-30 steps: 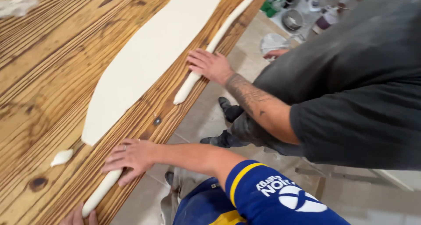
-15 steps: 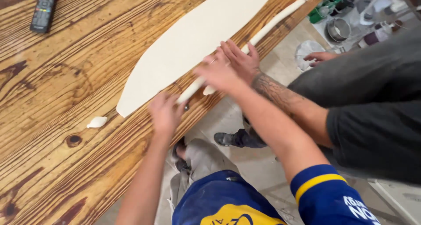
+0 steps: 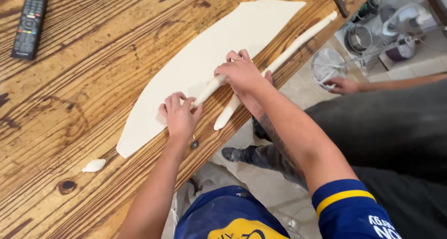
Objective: Sheeting dough, cutting it into strips, and rolling the strips into long ropes on a wooden table.
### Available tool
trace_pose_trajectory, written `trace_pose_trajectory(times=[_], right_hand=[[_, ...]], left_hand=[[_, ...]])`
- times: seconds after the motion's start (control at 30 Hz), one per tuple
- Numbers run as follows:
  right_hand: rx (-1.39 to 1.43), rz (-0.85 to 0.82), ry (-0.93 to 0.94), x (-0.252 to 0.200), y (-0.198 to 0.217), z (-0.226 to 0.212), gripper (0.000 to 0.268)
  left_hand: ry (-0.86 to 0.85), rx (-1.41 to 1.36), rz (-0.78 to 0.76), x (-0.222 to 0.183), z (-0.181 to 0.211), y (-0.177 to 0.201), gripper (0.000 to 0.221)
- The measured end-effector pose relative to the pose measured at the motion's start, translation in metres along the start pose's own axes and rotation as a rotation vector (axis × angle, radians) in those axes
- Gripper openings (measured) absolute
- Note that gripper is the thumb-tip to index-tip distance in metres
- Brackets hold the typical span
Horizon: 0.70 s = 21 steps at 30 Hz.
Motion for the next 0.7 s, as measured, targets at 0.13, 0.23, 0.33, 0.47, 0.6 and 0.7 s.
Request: trace_pose_trajectory(times=[0.13,0.23,0.33,0.47,0.6,0.7], right_hand=[[0.124,-0.116,0.0,0.029,-0.071,0.023,0.034],[0.113,-0.26,-0.017,0.056,-0.029,0.021,0.034],[0.174,-0.102,-0.046,0.087,-0.028,0.034,0.033],[0.12,-0.134,-0.001,0.122,-0.058,0.032,0.03],[0.117,-0.12,0.027,0.176,-0.048,0.05,0.03],[0.175,-0.116,0.004,0.212,-0.055,0.047,0.028]], left_hand=[[0.099,0.013,-0.059,0.019,-0.028,-0.019,0.031],[0.077,-0.037,0.022,0.029,-0.027,-0.002,0.028],[0.143,0.042,0.118,0.053,-0.042,0.016,0.026],[0.231,0.076,0.087,0.071,-0.077,-0.004,0.028],[0.302,0.026,0.008,0.117,-0.091,0.019,0.027],[0.347,0.04,-0.034,0.139,-0.11,0.031,0.026]])
Point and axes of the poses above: each hand's wrist, its own x-axis towards the middle knuckle, its own y-axis out of the back of the hand, z = x × y, the point moved 3 cm from there along x, towards the middle knuckle, and after that the axes turned 4 degrees about x, right-handed, at the moved point
